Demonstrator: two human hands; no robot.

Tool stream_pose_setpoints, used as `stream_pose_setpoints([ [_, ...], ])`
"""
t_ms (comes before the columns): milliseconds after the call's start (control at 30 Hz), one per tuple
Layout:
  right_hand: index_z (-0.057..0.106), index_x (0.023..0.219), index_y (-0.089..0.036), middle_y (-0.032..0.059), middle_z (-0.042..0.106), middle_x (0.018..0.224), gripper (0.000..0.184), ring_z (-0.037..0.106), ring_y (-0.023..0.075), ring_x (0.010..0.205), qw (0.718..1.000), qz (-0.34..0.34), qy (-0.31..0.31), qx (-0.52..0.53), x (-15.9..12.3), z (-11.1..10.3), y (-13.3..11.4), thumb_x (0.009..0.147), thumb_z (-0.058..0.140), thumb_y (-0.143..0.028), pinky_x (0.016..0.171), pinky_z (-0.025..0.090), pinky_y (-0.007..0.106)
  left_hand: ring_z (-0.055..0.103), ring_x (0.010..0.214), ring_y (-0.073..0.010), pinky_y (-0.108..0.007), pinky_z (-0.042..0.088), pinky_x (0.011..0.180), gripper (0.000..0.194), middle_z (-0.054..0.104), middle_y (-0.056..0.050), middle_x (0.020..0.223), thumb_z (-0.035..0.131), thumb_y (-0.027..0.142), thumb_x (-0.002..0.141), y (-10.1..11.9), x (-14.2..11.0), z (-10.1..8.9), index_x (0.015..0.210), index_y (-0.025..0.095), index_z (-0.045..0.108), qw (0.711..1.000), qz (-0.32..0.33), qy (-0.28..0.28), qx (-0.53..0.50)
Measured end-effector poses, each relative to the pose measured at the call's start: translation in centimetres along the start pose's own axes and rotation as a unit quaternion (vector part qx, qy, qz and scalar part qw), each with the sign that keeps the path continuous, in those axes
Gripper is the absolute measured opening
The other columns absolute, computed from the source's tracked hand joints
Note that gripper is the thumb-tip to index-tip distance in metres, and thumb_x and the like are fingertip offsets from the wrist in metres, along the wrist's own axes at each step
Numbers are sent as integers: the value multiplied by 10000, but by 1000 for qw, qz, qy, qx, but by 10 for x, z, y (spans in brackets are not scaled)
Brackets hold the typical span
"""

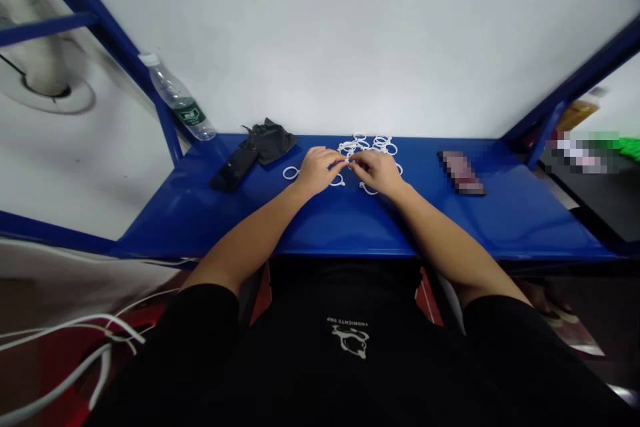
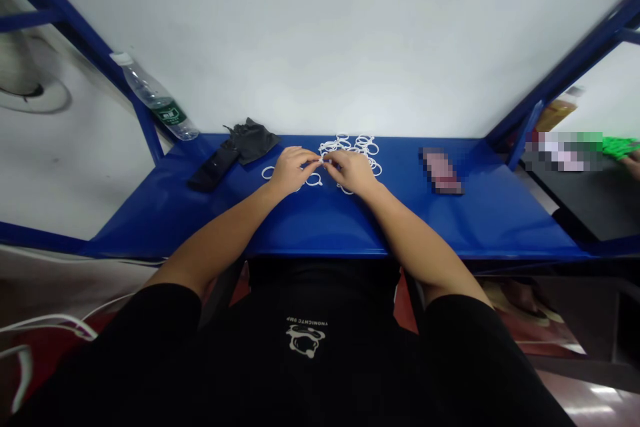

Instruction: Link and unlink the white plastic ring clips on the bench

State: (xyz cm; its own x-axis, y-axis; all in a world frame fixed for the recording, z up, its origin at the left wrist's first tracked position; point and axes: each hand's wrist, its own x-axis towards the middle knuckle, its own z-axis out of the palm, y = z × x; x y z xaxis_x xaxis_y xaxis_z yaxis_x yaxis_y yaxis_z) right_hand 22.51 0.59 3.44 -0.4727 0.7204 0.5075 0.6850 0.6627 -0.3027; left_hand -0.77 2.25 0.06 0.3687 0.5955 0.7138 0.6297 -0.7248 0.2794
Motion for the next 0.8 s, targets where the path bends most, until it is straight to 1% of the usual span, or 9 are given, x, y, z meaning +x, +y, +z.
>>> stream_pose_setpoints([
  [133, 804, 1140, -204, 113, 826, 1029, 320, 727, 247, 892, 1000, -7, 0, 12, -1, 1, -1, 1091, 546, -387, 825, 547, 387, 797, 1072, -253, -532, 537, 1133, 145, 868, -55, 1127, 716, 355, 1095, 1, 0, -2, 1102, 275, 837, 1000, 10, -14, -4],
  [267, 790, 1077, -208, 113, 819, 1018, 300, 709, 254, 890, 1000, -15, -1, 13, -2, 0, -3, 1088, 541, -376, 841, 535, 396, 799, 1079, -252, -537, 525, 1151, 151, 870, -57, 1123, 701, 337, 1103, 3, 0, -4, 1091, 260, 830, 1000, 15, -20, -1],
  [367, 787, 1065, -207, 112, 812, 999, 289, 702, 257, 877, 1000, -19, -7, 7, -3, 1, -6, 1075, 536, -350, 841, 529, 403, 798, 1078, -251, -529, 523, 1152, 136, 872, -50, 1112, 704, 318, 1098, 4, 1, -6, 1079, 258, 823, 999, 19, -29, 2],
  [500, 791, 1056, -205, 112, 807, 966, 299, 688, 256, 844, 1000, -16, -13, 4, -2, 3, -10, 1062, 519, -330, 826, 516, 408, 787, 1075, -251, -535, 502, 1174, 148, 867, -41, 1097, 681, 304, 1102, 6, 2, -9, 1062, 268, 819, 999, 9, -52, 4],
  [600, 796, 1059, -207, 105, 807, 970, 302, 689, 247, 850, 1000, 3, -18, 10, 0, 1, -9, 1058, 523, -337, 819, 506, 395, 771, 1074, -256, -530, 502, 1159, 164, 858, -49, 1101, 661, 305, 1106, 8, 3, -11, 1065, 263, 814, 998, -4, -61, 5],
  [700, 806, 1087, -218, 89, 806, 979, 266, 701, 240, 869, 998, 17, -53, 20, 3, -7, -2, 1035, 570, -328, 811, 499, 383, 741, 1138, -275, -515, 520, 1118, 144, 837, -71, 1194, 666, 293, 1089, 9, 4, -13, 1077, 253, 804, 997, -27, -71, 19],
  [800, 822, 1089, -245, 69, 807, 985, 204, 704, 242, 887, 991, 18, -133, 15, 4, -18, 10, 978, 686, -349, 828, 505, 389, 695, 1249, -302, -526, 504, 1151, 85, 792, -82, 1332, 710, 234, 1025, 8, 4, -15, 1042, 246, 792, 994, -50, -95, 38],
])
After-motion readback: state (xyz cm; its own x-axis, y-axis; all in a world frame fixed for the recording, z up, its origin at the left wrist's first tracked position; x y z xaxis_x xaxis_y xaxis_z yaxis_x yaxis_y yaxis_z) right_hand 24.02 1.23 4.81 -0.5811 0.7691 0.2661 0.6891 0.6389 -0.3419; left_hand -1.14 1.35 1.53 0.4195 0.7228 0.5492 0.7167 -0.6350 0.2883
